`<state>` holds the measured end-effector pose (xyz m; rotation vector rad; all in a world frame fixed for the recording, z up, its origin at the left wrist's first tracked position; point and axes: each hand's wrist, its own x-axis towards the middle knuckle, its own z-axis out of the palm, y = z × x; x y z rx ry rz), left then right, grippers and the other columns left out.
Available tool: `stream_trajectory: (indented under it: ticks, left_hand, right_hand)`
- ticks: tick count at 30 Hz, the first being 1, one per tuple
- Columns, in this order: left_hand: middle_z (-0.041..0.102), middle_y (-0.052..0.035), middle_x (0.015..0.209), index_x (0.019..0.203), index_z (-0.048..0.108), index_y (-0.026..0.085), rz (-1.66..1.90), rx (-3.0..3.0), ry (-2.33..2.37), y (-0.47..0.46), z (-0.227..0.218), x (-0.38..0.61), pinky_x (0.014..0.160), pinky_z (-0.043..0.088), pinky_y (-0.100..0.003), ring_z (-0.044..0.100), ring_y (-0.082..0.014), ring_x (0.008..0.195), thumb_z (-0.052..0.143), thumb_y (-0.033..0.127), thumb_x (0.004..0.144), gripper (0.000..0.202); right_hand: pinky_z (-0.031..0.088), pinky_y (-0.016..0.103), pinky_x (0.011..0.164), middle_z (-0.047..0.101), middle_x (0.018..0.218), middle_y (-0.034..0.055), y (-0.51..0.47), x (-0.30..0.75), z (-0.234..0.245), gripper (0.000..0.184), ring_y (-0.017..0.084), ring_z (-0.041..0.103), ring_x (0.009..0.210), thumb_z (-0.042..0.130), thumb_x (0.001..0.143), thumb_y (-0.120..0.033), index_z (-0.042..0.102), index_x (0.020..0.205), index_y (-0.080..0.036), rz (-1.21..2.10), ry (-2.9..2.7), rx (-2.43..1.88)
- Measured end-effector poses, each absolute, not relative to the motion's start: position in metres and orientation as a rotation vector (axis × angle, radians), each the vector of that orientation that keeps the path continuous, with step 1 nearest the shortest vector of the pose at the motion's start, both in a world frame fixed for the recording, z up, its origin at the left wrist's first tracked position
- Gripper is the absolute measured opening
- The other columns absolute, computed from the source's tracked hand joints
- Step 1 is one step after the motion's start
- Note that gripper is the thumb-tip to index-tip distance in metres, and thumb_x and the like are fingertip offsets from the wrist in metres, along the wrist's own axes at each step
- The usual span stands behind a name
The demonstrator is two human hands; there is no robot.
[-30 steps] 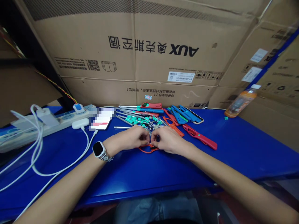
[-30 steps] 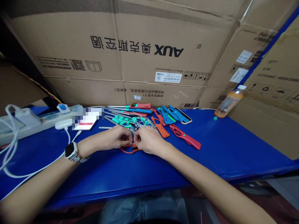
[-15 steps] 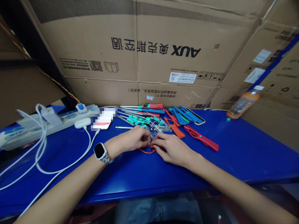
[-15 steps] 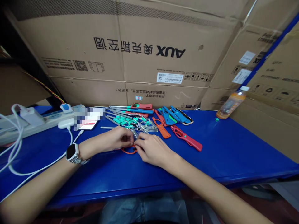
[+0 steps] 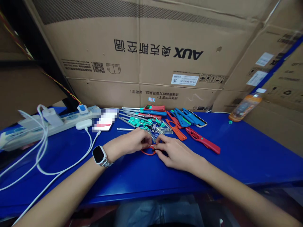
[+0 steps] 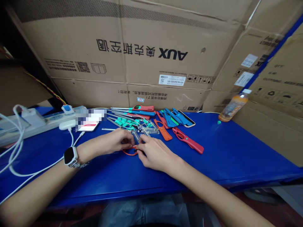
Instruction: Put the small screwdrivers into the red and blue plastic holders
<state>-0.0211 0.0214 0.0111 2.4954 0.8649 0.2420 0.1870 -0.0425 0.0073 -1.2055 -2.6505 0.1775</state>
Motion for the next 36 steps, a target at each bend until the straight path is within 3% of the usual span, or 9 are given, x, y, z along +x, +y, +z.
stream_trajectory:
  ticks: [8, 18, 24, 29, 36]
  left_hand:
    - [0.068, -0.0074, 0.097, 0.090, 0.071, 0.017, 0.286, 2.791, 0.704, 0.015, 0.012, -0.023, 0.074, 0.046, -0.025, 0.065, -0.0168, 0.084, 0.051, 0.012, 0.093, 0.021]
    - [0.065, -0.0076, 0.104, 0.100, 0.070, 0.018, 0.338, 2.806, 0.780, 0.008, 0.003, -0.026, 0.085, 0.048, -0.028, 0.064, -0.0182, 0.093, 0.048, 0.014, 0.096, 0.023]
    - [0.064, -0.0068, 0.103, 0.098, 0.069, 0.018, 0.369, 2.775, 0.807, 0.008, -0.002, -0.028, 0.082, 0.048, -0.028, 0.064, -0.0181, 0.090, 0.052, 0.017, 0.095, 0.018]
    - [0.063, -0.0052, 0.099, 0.090, 0.069, 0.018, 0.373, 2.771, 0.829, 0.013, -0.004, -0.031, 0.076, 0.048, -0.027, 0.063, -0.0166, 0.084, 0.052, 0.011, 0.091, 0.018]
    - [0.062, -0.0036, 0.094, 0.089, 0.067, 0.018, 0.388, 2.755, 0.834, 0.010, 0.006, -0.028, 0.069, 0.047, -0.026, 0.062, -0.0152, 0.078, 0.054, 0.011, 0.087, 0.016]
  right_hand:
    - [0.049, 0.032, 0.089, 0.059, 0.109, 0.0090, -0.042, 0.190, 0.006, 0.028, 0.019, 0.063, 0.094, 0.048, 0.095, -0.024, 0.069, 0.113, -0.017, 0.242, -2.640, -1.202]
    - [0.050, 0.035, 0.091, 0.060, 0.107, 0.0105, -0.041, 0.189, 0.006, 0.028, 0.021, 0.062, 0.095, 0.045, 0.095, -0.020, 0.067, 0.111, -0.014, 0.289, -2.634, -1.189]
    - [0.049, 0.032, 0.091, 0.062, 0.108, 0.0079, -0.033, 0.199, 0.004, 0.031, 0.017, 0.061, 0.098, 0.041, 0.095, -0.011, 0.063, 0.117, -0.016, 0.406, -2.444, -1.122]
    - [0.049, 0.030, 0.076, 0.064, 0.099, 0.0052, -0.019, 0.209, 0.004, 0.015, 0.016, 0.061, 0.082, 0.057, 0.090, -0.016, 0.069, 0.099, -0.018, 0.429, -2.397, -1.201]
    - [0.046, 0.028, 0.072, 0.064, 0.087, 0.0039, -0.012, 0.208, -0.004, 0.009, 0.016, 0.060, 0.080, 0.063, 0.086, -0.016, 0.072, 0.088, -0.017, 0.537, -2.381, -1.164]
